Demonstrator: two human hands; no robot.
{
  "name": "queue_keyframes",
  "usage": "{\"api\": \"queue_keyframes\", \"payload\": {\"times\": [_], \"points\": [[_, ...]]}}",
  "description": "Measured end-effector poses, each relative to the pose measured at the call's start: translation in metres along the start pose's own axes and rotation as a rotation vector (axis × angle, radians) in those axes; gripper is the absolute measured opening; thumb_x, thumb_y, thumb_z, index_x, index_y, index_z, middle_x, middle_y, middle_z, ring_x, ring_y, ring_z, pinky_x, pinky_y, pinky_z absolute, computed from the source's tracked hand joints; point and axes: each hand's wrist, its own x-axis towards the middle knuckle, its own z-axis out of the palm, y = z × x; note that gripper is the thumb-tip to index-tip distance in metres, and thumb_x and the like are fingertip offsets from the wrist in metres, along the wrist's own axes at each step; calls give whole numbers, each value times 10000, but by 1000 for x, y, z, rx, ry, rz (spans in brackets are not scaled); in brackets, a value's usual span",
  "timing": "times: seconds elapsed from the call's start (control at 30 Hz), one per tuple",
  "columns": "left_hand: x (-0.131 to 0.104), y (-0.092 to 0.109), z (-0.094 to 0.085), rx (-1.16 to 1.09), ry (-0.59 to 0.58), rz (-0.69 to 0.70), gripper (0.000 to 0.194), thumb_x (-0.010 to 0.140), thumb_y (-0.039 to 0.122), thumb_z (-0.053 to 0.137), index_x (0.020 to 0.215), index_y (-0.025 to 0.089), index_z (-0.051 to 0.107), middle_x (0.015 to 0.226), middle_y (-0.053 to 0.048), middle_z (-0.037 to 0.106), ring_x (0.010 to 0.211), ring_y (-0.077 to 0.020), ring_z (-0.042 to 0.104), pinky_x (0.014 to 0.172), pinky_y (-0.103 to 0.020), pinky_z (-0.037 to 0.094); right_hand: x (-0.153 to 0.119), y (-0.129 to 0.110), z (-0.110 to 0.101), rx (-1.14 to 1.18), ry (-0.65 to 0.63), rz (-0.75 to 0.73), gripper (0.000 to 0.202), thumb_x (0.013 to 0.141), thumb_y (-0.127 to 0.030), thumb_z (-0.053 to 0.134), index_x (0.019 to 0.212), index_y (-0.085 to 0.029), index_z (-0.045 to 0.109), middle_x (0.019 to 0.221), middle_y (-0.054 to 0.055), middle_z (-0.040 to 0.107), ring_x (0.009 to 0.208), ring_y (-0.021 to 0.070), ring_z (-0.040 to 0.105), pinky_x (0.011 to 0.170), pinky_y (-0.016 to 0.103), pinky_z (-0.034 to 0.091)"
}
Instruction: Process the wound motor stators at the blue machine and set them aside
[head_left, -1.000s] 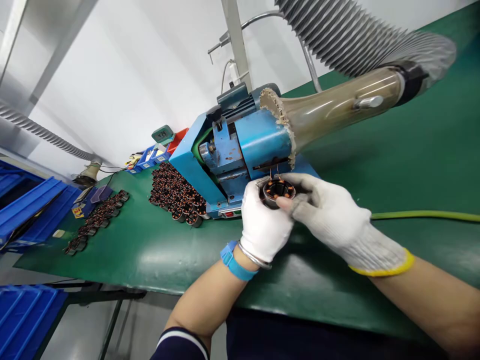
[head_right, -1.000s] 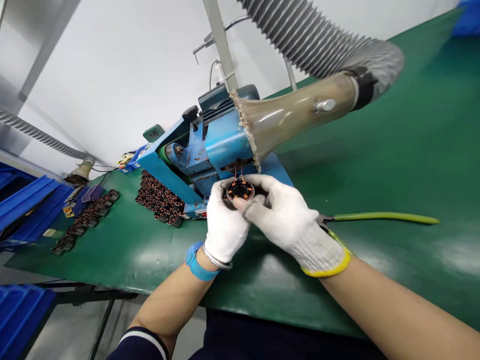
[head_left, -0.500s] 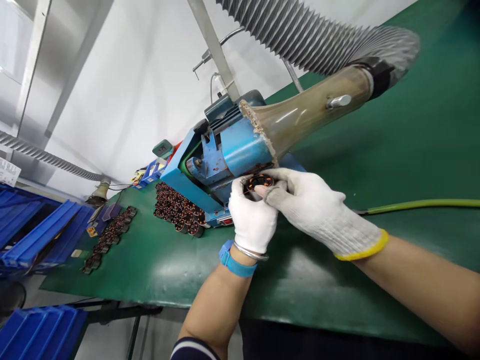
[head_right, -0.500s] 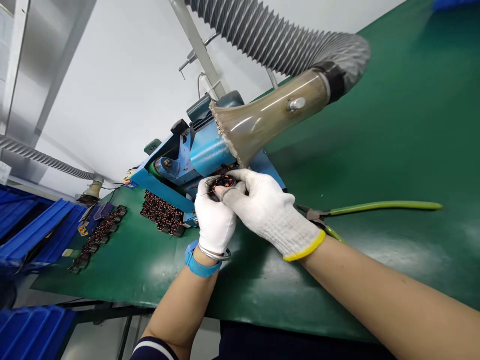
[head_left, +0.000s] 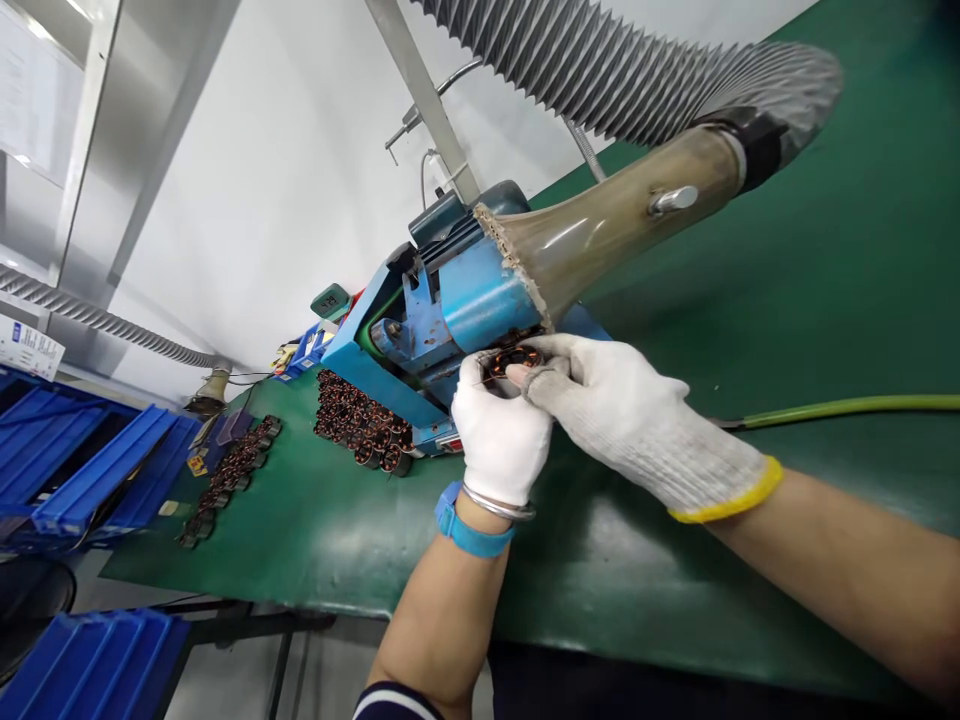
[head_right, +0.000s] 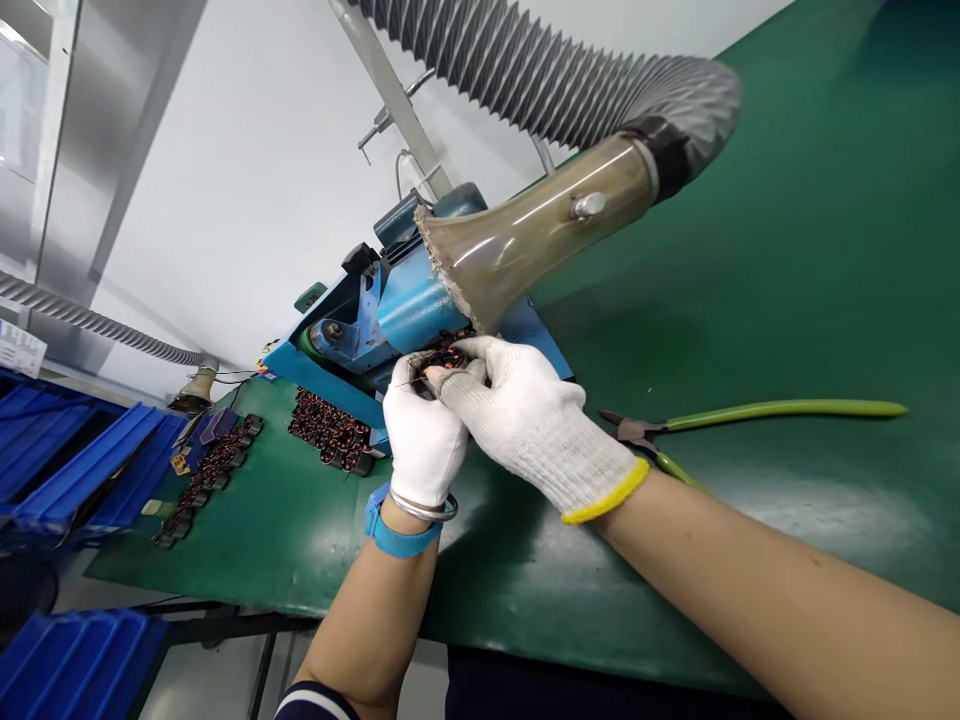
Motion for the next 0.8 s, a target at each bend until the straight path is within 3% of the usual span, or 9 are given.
{"api": "queue_keyframes", "payload": {"times": [0.1, 0.27, 0.4, 0.67, 0.8], "points": [[2, 0, 0, 21, -7, -3, 310, 718, 265, 849, 924, 209, 624, 870, -29, 749, 834, -189, 704, 875, -330, 587, 2, 1, -1, 38, -11, -34, 387, 854, -452, 724, 1162, -218, 750, 936, 60, 796, 961, 304, 752, 958, 446, 583], [-6, 0, -7, 75, -23, 17, 335, 716, 272, 872, 952, 207, 643, 873, -29, 757, 807, -185, 701, 838, -325, 594, -9, 11, 3, 125, 12, -183, 355, 848, -390, 673, 1127, -185, 750, 913, 81, 786, 878, 280, 752, 785, 369, 619], [-18, -3, -14, 9, -49, -32, 438, 669, 341, 934, 976, 204, 652, 935, -44, 773, 835, -195, 720, 833, -340, 608, -19, 21, 7, 101, 76, -199, 460, 776, -408, 686, 1168, -176, 749, 979, 109, 778, 888, 303, 749, 844, 437, 630], [1, -2, -7, 22, -18, -34, 401, 692, 342, 917, 940, 203, 634, 855, -46, 753, 775, -204, 709, 768, -342, 591, -1, 8, 7, 142, 27, -140, 457, 769, -436, 667, 1133, -168, 738, 958, 122, 781, 916, 322, 756, 912, 487, 630], [-19, -11, -18, 12, -34, 20, 472, 665, 343, 948, 988, 207, 632, 929, -29, 739, 830, -188, 697, 817, -339, 587, -19, 15, 2, 92, 15, -211, 471, 770, -468, 690, 1142, -180, 724, 1004, 137, 762, 952, 347, 752, 908, 522, 631]]}}
